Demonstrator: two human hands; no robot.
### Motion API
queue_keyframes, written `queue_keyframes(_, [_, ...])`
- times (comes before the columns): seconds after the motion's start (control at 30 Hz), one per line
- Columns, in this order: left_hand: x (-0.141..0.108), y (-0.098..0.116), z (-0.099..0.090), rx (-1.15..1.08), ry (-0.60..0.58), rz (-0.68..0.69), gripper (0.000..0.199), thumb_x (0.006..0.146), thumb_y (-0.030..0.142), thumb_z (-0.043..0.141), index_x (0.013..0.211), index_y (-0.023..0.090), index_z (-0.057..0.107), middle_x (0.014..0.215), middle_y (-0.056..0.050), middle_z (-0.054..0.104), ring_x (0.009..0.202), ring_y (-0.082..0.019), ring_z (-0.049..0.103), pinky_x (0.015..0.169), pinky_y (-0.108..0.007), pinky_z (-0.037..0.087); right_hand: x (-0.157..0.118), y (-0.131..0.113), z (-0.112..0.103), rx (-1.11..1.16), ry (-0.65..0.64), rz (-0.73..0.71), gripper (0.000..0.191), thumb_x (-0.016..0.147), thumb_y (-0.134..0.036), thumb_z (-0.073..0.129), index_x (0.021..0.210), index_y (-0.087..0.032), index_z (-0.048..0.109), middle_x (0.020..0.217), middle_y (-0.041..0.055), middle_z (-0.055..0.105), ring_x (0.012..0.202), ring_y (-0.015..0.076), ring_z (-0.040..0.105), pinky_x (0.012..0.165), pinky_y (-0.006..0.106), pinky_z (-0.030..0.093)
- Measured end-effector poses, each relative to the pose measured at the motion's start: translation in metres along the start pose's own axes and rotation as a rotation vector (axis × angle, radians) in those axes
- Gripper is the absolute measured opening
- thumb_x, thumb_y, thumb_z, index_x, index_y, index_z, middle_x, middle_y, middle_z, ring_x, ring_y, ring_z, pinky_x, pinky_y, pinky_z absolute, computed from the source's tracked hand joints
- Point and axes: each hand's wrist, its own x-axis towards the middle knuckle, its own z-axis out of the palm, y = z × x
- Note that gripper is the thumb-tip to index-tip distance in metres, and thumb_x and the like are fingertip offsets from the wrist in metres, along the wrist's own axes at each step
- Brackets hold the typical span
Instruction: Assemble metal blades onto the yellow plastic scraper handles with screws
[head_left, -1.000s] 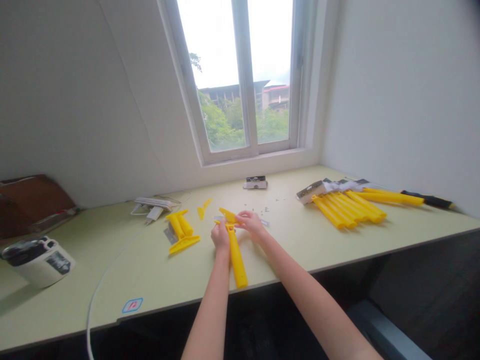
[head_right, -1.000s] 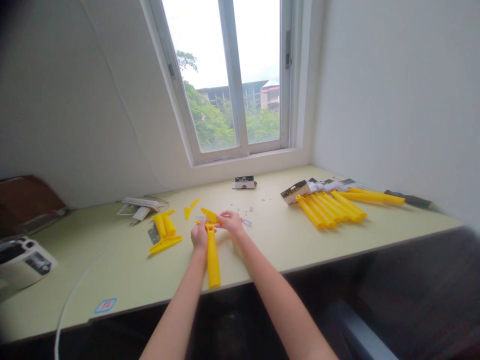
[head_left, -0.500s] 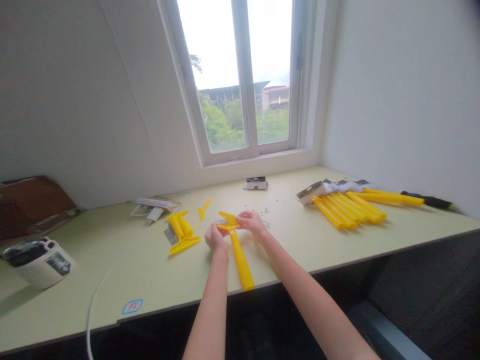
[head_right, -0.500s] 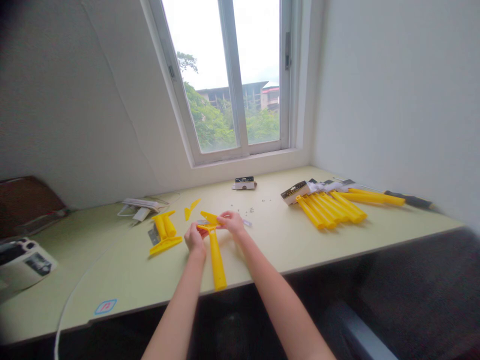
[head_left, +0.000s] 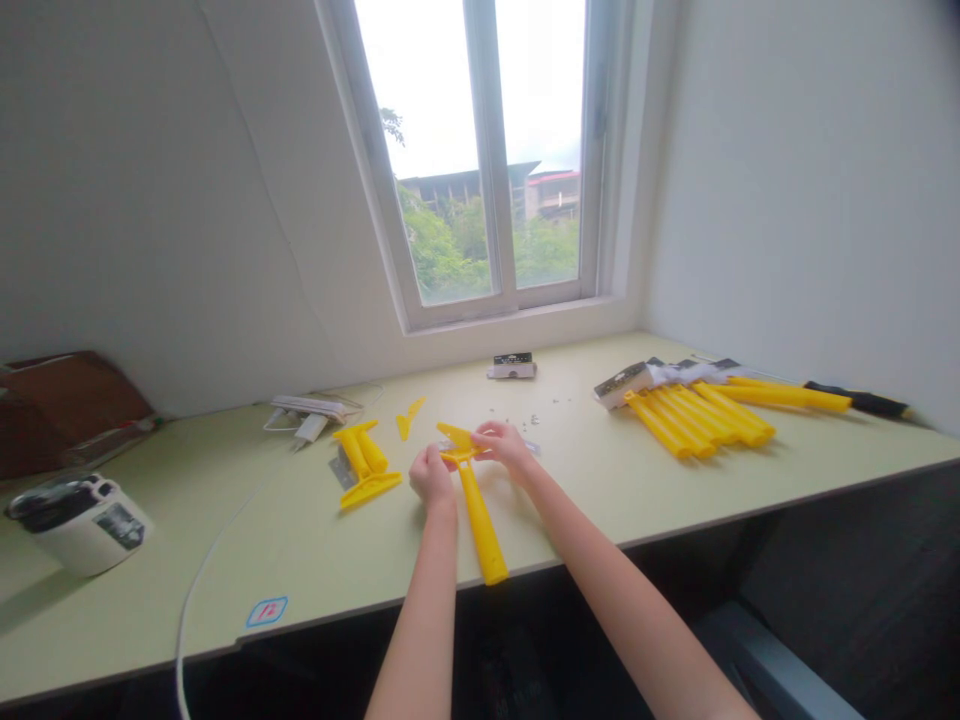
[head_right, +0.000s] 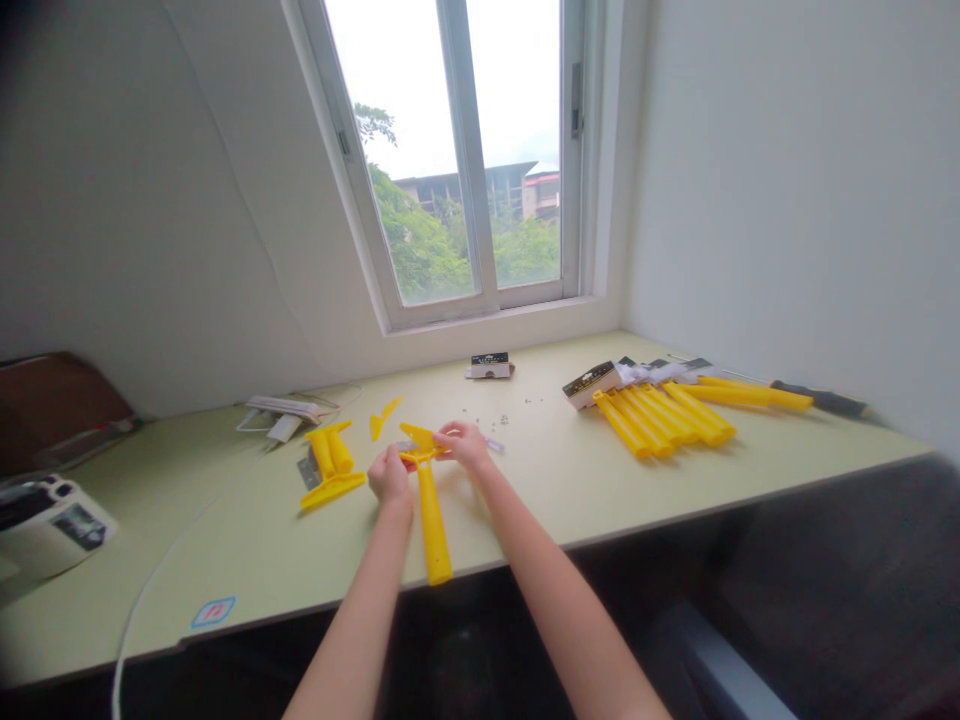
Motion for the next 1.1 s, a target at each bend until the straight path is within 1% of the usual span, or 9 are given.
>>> queue_keyframes(0.2, [-0.004, 0.005, -0.005, 0.152, -0.011, 0.113, 0.024, 0.067, 0.035, 0.045, 0.054, 0.019, 0.057, 0.043, -0.001, 0.055, 0.045, -0.019, 0.054, 0.054, -0.031, 0.041, 0.0, 0.0, -0.001, -0.04, 0.015, -0.008, 0.015, 0.058, -0.025, 0.067, 0.065, -0.016, 0.059, 0.063, 0.0014, 0.062, 0.062, 0.0143, 0.061, 0.057, 0.027, 0.05])
queue_keyframes(0.37, [-0.005, 0.008, -0.006, 0.162, -0.015, 0.108, 0.023, 0.068, 0.035, 0.045, 0.054, 0.02, 0.056, 0.041, 0.0, 0.054, 0.046, -0.02, 0.055, 0.056, -0.031, 0.04, 0.004, 0.001, -0.003, -0.13, 0.065, -0.078, 0.018, 0.057, -0.03, 0.065, 0.069, -0.016, 0.064, 0.07, 0.0019, 0.064, 0.072, 0.0158, 0.06, 0.068, 0.028, 0.045])
queue_keyframes(0.43, [-0.004, 0.007, -0.006, 0.168, -0.018, 0.104, 0.024, 0.068, 0.035, 0.045, 0.054, 0.02, 0.056, 0.041, 0.0, 0.053, 0.047, -0.02, 0.055, 0.056, -0.031, 0.041, 0.005, 0.001, -0.003, -0.103, 0.038, -0.074, 0.02, 0.058, -0.032, 0.064, 0.071, -0.016, 0.065, 0.073, 0.0028, 0.065, 0.075, 0.0162, 0.06, 0.071, 0.028, 0.043])
queue_keyframes(0.53, [-0.003, 0.006, -0.005, 0.162, -0.022, 0.095, 0.023, 0.068, 0.035, 0.046, 0.054, 0.02, 0.056, 0.043, -0.001, 0.054, 0.048, -0.02, 0.055, 0.057, -0.031, 0.041, 0.003, 0.0, -0.003, -0.078, -0.018, -0.024, 0.021, 0.059, -0.032, 0.064, 0.073, -0.016, 0.065, 0.076, 0.0038, 0.066, 0.077, 0.0161, 0.06, 0.07, 0.028, 0.042])
queue_keyframes(0.67, [-0.002, 0.005, -0.004, 0.056, -0.005, 0.05, 0.021, 0.067, 0.031, 0.046, 0.055, 0.019, 0.056, 0.044, -0.001, 0.054, 0.048, -0.019, 0.055, 0.056, -0.031, 0.043, -0.003, -0.002, -0.002, -0.036, -0.082, 0.03, 0.017, 0.06, -0.029, 0.065, 0.072, -0.017, 0.062, 0.076, 0.0025, 0.064, 0.077, 0.0147, 0.06, 0.064, 0.024, 0.043])
queue_keyframes(0.77, [-0.003, 0.006, -0.003, -0.033, 0.005, 0.02, 0.02, 0.067, 0.029, 0.044, 0.055, 0.018, 0.056, 0.044, 0.0, 0.054, 0.047, -0.018, 0.055, 0.055, -0.03, 0.044, -0.005, -0.004, -0.001, -0.019, -0.102, 0.043, 0.017, 0.06, -0.028, 0.066, 0.072, -0.017, 0.061, 0.073, 0.0022, 0.064, 0.071, 0.0131, 0.06, 0.06, 0.022, 0.044])
queue_keyframes(0.87, [-0.004, 0.008, -0.003, -0.102, 0.0, -0.032, 0.018, 0.066, 0.027, 0.044, 0.057, 0.017, 0.055, 0.044, 0.0, 0.053, 0.045, -0.017, 0.055, 0.053, -0.03, 0.044, -0.005, -0.004, -0.001, -0.019, -0.093, 0.026, 0.017, 0.059, -0.026, 0.068, 0.07, -0.015, 0.062, 0.068, 0.0022, 0.063, 0.065, 0.012, 0.06, 0.057, 0.022, 0.045])
queue_keyframes(1.0, [-0.005, 0.013, -0.002, -0.254, -0.006, -0.132, 0.014, 0.065, 0.024, 0.044, 0.06, 0.017, 0.055, 0.046, 0.002, 0.053, 0.043, -0.015, 0.054, 0.051, -0.029, 0.045, -0.003, -0.003, -0.001, -0.019, -0.097, -0.02, 0.021, 0.056, -0.025, 0.069, 0.073, -0.014, 0.066, 0.069, 0.0037, 0.064, 0.065, 0.0127, 0.06, 0.057, 0.023, 0.046])
queue_keyframes(1.1, [-0.005, 0.015, -0.002, -0.321, 0.004, -0.175, 0.013, 0.065, 0.023, 0.045, 0.06, 0.016, 0.054, 0.045, 0.002, 0.052, 0.041, -0.014, 0.052, 0.048, -0.027, 0.044, -0.001, -0.001, -0.002, -0.008, -0.12, -0.044, 0.023, 0.054, -0.027, 0.071, 0.073, -0.014, 0.068, 0.069, 0.0042, 0.065, 0.064, 0.0127, 0.059, 0.057, 0.024, 0.046])
